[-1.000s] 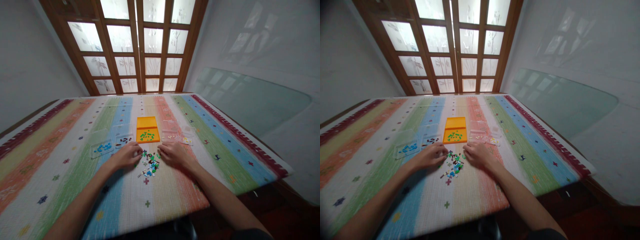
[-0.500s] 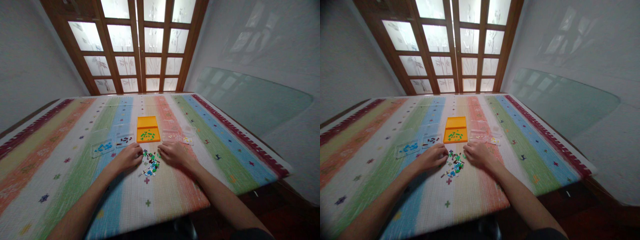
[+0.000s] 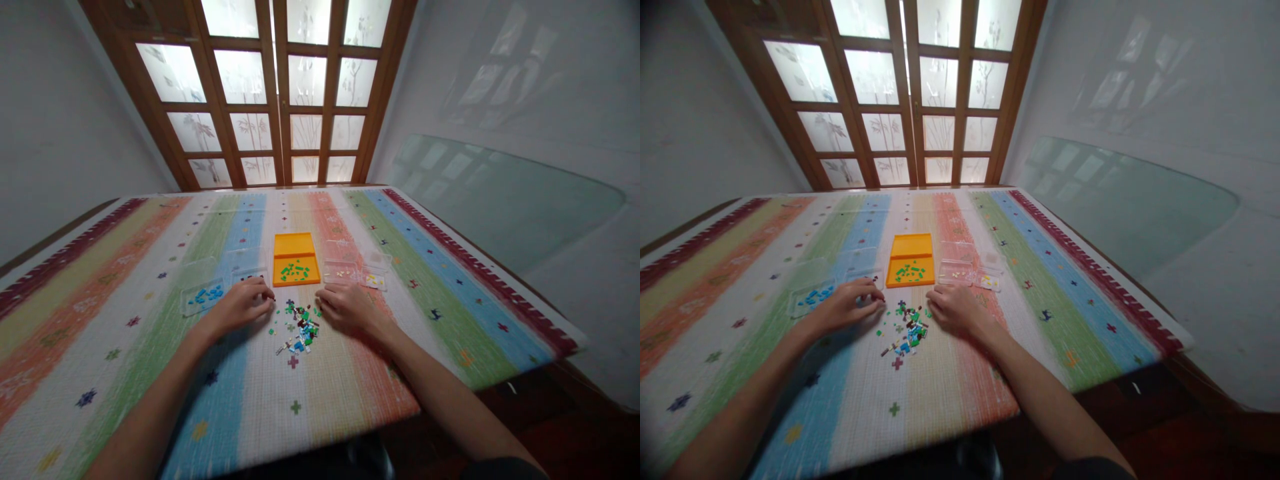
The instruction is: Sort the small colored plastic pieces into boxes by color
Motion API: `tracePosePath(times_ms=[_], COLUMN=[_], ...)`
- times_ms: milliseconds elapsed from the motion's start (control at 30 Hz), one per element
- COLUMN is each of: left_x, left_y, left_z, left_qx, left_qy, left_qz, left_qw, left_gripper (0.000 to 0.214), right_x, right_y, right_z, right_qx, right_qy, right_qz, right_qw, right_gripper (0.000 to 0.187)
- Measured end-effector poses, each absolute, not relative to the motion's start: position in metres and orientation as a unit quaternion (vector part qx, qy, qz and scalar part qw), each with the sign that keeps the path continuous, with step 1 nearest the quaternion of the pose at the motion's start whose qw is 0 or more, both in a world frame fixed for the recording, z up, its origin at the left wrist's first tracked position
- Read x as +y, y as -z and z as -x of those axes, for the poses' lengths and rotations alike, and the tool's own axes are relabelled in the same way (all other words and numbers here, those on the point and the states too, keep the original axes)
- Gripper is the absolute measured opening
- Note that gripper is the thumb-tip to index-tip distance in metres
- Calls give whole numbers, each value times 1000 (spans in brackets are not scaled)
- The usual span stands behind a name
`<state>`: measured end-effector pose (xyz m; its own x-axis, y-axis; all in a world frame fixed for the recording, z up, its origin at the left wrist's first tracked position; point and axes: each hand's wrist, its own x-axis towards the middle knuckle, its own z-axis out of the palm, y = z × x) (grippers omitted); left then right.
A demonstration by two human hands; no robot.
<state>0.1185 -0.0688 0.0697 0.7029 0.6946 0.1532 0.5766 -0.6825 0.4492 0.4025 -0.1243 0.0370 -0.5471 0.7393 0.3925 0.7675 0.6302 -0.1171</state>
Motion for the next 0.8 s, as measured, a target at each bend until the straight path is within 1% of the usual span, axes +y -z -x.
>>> tracePosePath(times_ms=[133,267,500,800], left_x=[-54,-41,-24,-22], left_y=[-72,-71,-60,-60], left_z=[-99,-86,-84,-97], left_qx=[384,422,451,466], left_qy=[-193,-198,-158,-116], left_qz=[-891,-877,-875,-875], left_qw=[149,121,77,68], left_gripper=[22,26,24,26], right_x=[-125,-126,-124,-122], right_y=[-37,-38,-36,-35], right_z=[-403,-403,-403,-404], right_qx=[-877,-879,-880,-882], right_qy=[31,34,41,40], right_qz=[432,431,427,430], right_qw=[208,200,204,188], right_gripper=[27,26,28,28])
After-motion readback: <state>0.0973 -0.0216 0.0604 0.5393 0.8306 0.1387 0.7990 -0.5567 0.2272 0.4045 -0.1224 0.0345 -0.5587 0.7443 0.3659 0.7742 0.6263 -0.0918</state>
